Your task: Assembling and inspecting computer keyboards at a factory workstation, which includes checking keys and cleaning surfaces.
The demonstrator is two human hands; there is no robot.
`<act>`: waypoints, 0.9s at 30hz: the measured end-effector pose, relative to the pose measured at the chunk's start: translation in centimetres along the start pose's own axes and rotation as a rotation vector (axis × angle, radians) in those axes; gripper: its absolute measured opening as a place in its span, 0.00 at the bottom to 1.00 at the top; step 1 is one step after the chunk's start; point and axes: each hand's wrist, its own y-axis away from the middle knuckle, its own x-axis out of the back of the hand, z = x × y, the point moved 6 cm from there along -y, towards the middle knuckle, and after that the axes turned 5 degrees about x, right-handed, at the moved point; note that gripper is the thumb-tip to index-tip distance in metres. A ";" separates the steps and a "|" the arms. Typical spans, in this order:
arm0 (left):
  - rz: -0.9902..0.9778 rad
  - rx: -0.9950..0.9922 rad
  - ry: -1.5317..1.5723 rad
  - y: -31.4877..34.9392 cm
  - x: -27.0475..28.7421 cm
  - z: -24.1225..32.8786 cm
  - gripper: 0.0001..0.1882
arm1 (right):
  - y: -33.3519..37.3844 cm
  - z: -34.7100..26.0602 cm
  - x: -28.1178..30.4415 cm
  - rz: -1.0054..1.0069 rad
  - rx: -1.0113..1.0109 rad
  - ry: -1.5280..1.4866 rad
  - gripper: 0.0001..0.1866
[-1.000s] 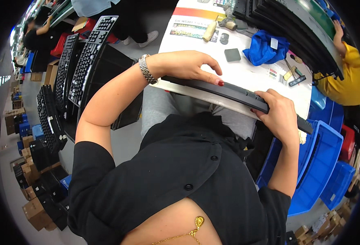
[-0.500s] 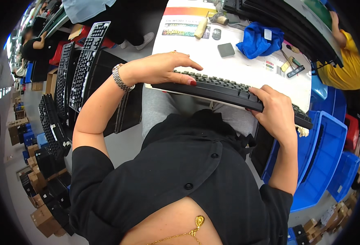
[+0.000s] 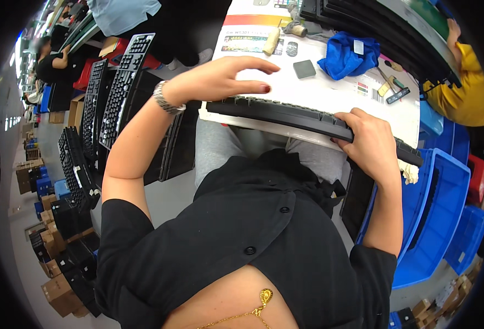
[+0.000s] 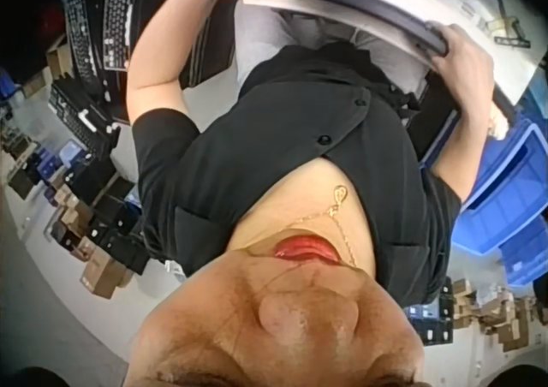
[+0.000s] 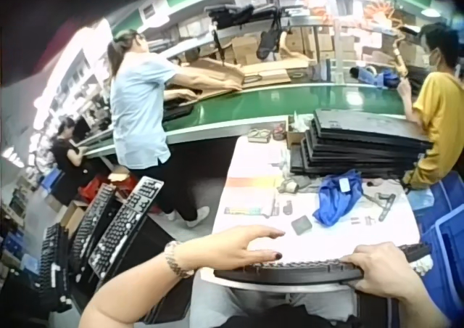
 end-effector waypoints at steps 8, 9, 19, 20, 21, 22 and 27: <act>-0.140 -0.072 -0.255 -5.3 -5.0 4.4 0.34 | -0.5 0.2 0.4 -0.032 0.018 0.006 0.19; -0.145 -0.075 -0.254 -5.3 -5.1 4.1 0.34 | -0.4 0.3 0.4 -0.032 0.012 0.004 0.19; -0.004 -0.071 -0.452 0.2 -1.9 -1.6 0.34 | -0.5 0.1 0.4 -0.041 0.011 -0.005 0.19; 0.004 -0.042 -0.442 0.8 -1.5 -2.0 0.33 | -0.4 0.1 0.3 -0.036 0.008 -0.012 0.20; 0.012 -0.015 -0.433 1.4 -1.0 -2.3 0.33 | -0.3 0.1 0.2 -0.029 0.004 -0.018 0.20; 0.020 0.012 -0.424 1.9 -0.5 -2.6 0.32 | -0.3 0.2 0.2 -0.022 -0.001 -0.024 0.20; 0.202 0.103 -0.225 4.8 1.6 -4.8 0.32 | -1.1 0.7 0.4 -0.047 -0.003 -0.016 0.20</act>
